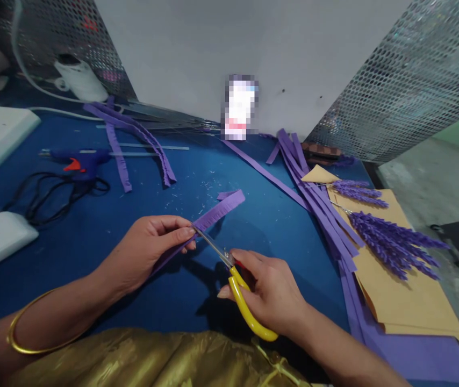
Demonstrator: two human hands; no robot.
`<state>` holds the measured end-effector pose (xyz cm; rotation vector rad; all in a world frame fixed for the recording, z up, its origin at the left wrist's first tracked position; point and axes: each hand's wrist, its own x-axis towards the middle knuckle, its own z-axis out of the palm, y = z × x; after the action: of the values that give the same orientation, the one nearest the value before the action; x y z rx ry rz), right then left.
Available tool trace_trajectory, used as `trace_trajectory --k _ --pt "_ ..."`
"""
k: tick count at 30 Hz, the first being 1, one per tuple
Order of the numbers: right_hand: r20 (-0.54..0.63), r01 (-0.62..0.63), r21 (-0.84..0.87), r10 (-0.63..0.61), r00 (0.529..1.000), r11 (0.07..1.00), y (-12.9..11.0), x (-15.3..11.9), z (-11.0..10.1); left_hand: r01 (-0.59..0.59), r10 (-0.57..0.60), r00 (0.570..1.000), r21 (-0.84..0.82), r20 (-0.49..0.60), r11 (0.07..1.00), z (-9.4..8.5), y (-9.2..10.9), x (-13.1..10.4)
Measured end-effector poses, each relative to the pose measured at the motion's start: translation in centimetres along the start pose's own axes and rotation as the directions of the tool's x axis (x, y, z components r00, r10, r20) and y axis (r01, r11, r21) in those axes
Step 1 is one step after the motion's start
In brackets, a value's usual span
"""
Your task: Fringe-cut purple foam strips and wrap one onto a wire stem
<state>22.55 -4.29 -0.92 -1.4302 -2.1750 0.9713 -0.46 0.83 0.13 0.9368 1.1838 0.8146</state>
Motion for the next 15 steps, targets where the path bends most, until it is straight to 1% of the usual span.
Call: trace_trajectory --k 3,6,10,13,15 --pt "0.031 0.008 0.023 -0.008 0.999 1.0 -0.08 -0.08 -0.1 -0.01 0.01 1.0 0.009 0.007 1.0 -0.04 0.09 -0.01" --pt "0.059 -0.011 0.072 0.007 0.998 0.997 -0.08 -0.18 -0.2 -0.021 0.021 0.999 0.017 0.031 1.0 -0.17 0.08 -0.05" --pt "0.087 -0.047 0.117 0.037 0.996 0.992 -0.07 -0.17 -0.24 -0.007 0.007 0.999 0.013 0.031 1.0 -0.19 -0.07 -0.05" --pt "0.109 -0.085 0.165 0.068 0.992 0.983 0.05 -0.16 -0.24 0.007 -0.005 0.999 -0.031 0.05 0.999 -0.21 -0.2 0.11" --pt "0.127 -0.099 0.212 0.073 0.989 0.972 0.21 -0.2 -0.27 0.037 -0.028 0.995 -0.091 0.095 0.995 -0.29 -0.29 0.25"
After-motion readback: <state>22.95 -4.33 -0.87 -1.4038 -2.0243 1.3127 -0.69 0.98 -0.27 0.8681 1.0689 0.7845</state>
